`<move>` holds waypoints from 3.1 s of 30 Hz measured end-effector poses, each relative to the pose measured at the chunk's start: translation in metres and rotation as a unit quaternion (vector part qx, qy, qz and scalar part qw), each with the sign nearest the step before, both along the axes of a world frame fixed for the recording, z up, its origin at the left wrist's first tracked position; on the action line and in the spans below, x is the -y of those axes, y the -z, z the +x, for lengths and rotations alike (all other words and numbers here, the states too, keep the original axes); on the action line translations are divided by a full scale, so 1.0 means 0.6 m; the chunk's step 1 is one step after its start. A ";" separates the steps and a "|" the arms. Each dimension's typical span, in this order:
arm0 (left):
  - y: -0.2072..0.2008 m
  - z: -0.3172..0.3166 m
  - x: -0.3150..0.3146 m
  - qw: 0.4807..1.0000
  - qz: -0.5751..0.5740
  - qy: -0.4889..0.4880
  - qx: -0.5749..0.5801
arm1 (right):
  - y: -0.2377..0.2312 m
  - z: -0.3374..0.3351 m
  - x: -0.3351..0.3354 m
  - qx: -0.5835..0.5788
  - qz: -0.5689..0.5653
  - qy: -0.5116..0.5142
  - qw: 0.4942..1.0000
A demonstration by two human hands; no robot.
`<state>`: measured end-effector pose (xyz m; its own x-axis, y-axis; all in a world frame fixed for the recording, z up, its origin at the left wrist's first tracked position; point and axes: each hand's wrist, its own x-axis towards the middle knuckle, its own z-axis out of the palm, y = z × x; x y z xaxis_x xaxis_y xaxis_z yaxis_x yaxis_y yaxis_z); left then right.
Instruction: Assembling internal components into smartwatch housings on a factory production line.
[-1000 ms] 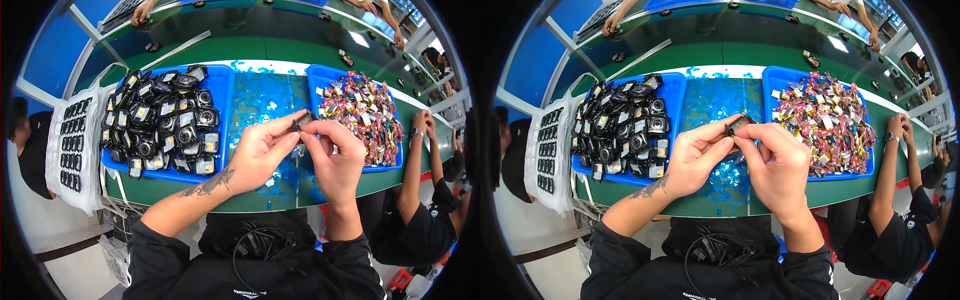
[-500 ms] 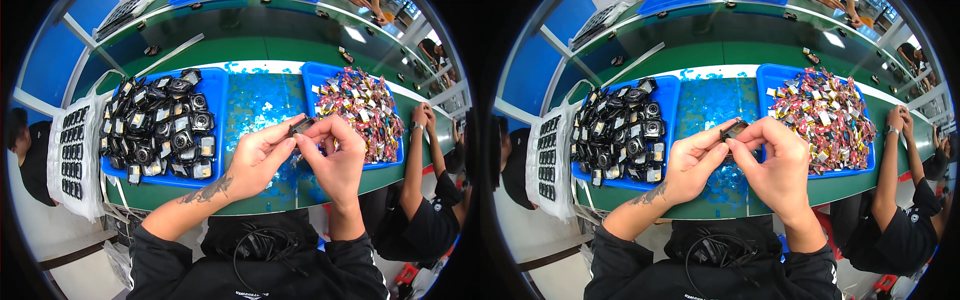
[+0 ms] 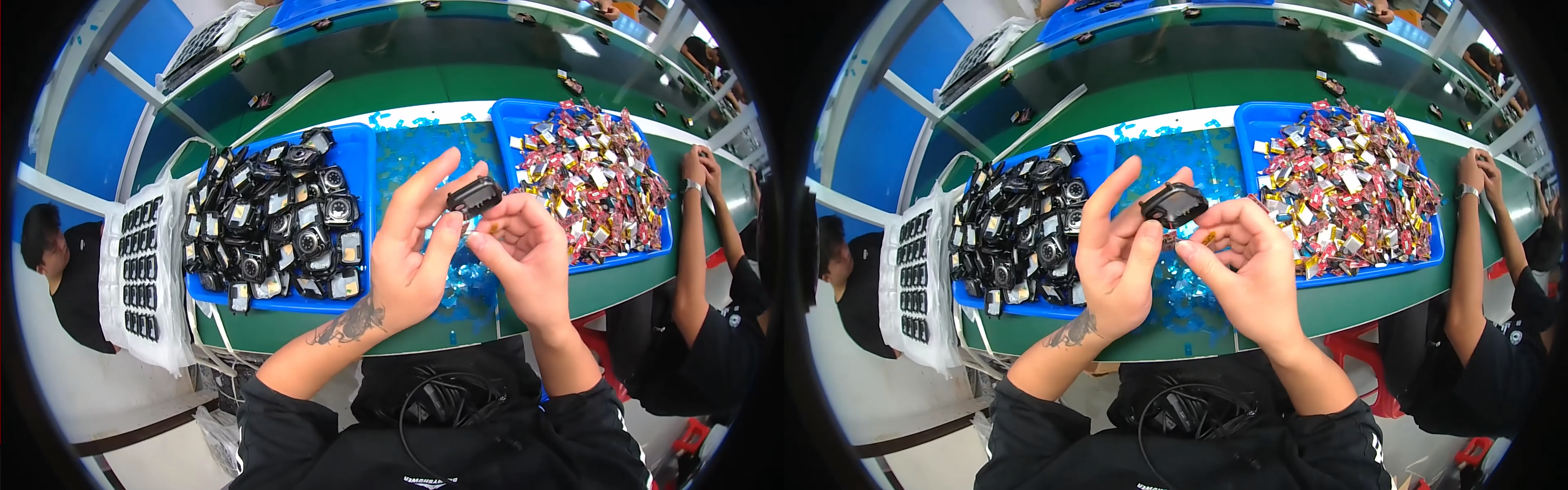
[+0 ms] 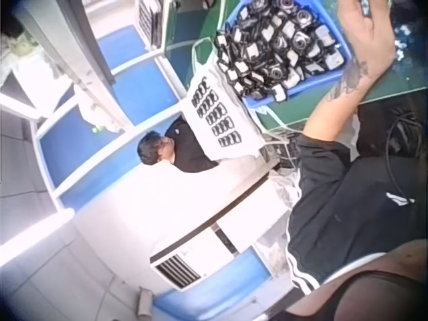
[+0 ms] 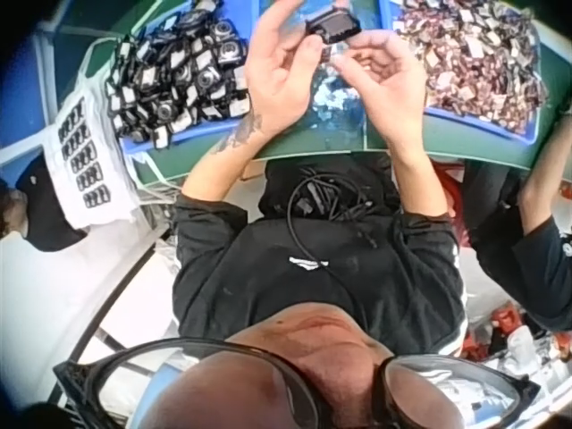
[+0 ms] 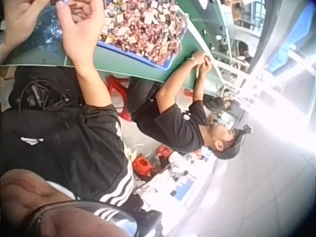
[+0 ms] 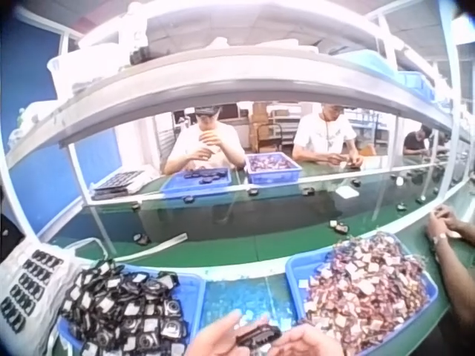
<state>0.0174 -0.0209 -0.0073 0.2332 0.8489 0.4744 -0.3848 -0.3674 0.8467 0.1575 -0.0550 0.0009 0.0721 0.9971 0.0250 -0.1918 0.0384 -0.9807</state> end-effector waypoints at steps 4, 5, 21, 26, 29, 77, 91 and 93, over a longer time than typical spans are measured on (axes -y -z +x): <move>-0.011 -0.017 -0.010 0.970 0.133 -0.071 -0.190 | -0.018 0.010 0.007 0.079 0.018 -0.004 0.997; -0.014 -0.019 -0.012 0.970 0.135 -0.069 -0.189 | -0.022 0.014 0.007 0.079 0.020 -0.002 0.997; -0.008 -0.003 -0.010 0.980 -0.130 0.067 -0.138 | 0.008 0.013 0.012 0.188 0.168 0.104 0.962; -0.011 0.000 0.000 0.974 -0.101 -0.008 -0.204 | 0.006 0.010 0.017 0.156 0.058 0.109 0.980; 0.000 -0.007 -0.006 0.954 0.022 -0.042 -0.295 | 0.007 0.018 0.012 0.282 0.127 0.105 0.945; -0.012 0.035 0.008 0.963 -0.224 0.121 -0.086 | -0.006 0.055 0.033 0.275 0.170 0.119 0.939; 0.006 -0.003 0.008 0.962 -0.229 0.147 -0.037 | -0.023 0.015 0.013 0.266 0.137 0.115 0.947; 0.002 -0.005 0.007 0.964 -0.218 0.146 -0.049 | -0.024 0.013 0.012 0.263 0.136 0.119 0.948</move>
